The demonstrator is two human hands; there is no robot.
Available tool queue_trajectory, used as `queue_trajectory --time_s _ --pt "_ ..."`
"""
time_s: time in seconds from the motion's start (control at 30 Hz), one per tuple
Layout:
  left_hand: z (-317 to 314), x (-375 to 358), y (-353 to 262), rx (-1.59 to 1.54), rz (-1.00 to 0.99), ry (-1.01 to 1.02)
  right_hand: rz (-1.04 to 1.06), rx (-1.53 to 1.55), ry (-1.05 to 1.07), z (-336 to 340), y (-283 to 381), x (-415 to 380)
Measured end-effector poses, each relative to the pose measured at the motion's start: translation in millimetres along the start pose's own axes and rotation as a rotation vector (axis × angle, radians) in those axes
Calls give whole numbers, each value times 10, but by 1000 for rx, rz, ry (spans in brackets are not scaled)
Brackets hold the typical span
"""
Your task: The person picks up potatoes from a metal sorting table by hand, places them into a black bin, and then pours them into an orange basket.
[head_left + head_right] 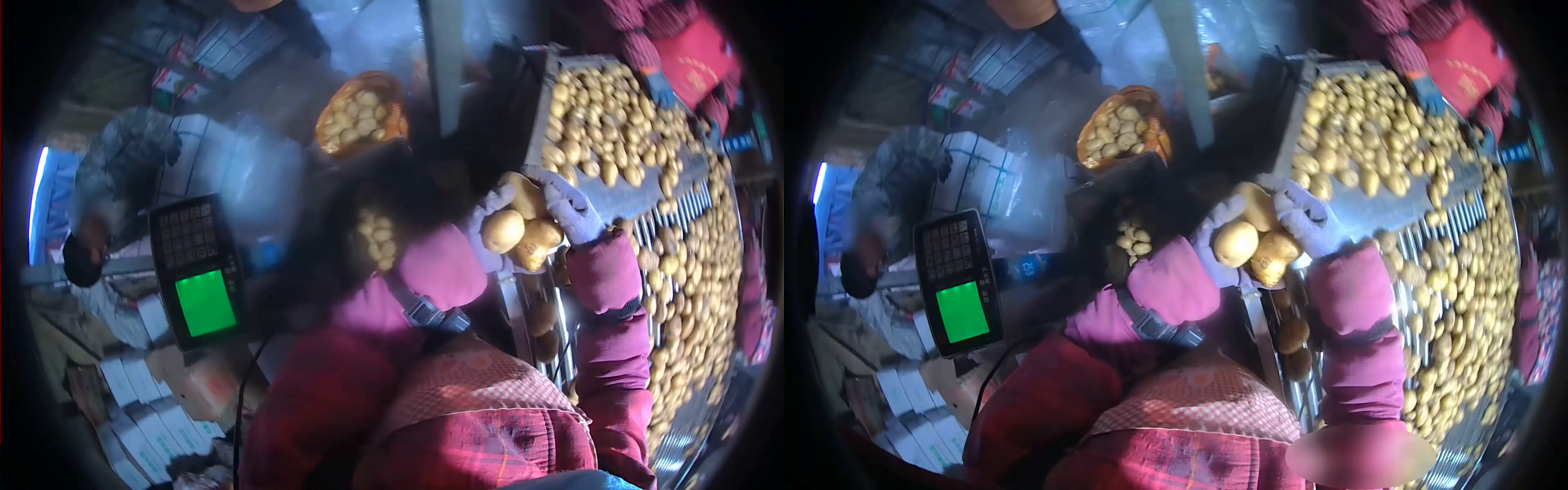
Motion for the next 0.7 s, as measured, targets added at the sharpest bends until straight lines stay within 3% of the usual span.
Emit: queue_trajectory --time_s 0.07,0.1,0.13,0.2,0.23,0.33,0.4,0.43,0.47,0.57,0.63,0.7 --pt "-144 136 4 -1234 799 271 -105 -29 -80 105 -271 341" --pt "292 183 767 -757 662 23 -30 -143 -247 167 -337 493" --pt "439 385 166 -1122 696 86 109 -614 -238 202 -260 674" --pt "1091 597 413 -952 695 -20 24 -1205 -205 126 -312 931" --pt "1411 695 551 -945 707 -58 0 -1329 -227 118 -435 1019" --pt "2352 901 1024 -834 801 -326 38 -1515 -148 104 -632 1153" --pt "2789 1032 1143 -661 839 -471 155 -1451 -167 192 -751 1127" --pt "2909 1095 1276 -675 847 -472 96 -1407 -182 192 -723 1135" --pt "3037 1104 1435 -678 891 -534 214 -1397 -214 201 -711 1109" --pt "3323 1199 1916 -683 1010 -702 115 -1578 -137 380 -1019 1086" --pt "3355 1263 2149 -690 1046 -736 291 -1414 -206 168 -666 1140" --pt "3441 1215 2487 -694 1092 -826 292 -1420 -173 154 -641 1173"
Point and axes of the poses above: each hand's wrist, its own x-axis towards the middle knuckle, its own z-axis out of the back of the hand, y = z × x, the point moved 9 cm from there along x, towards the middle knuckle, and after that the axes turned 6 degrees about x, right-handed, at the moved point
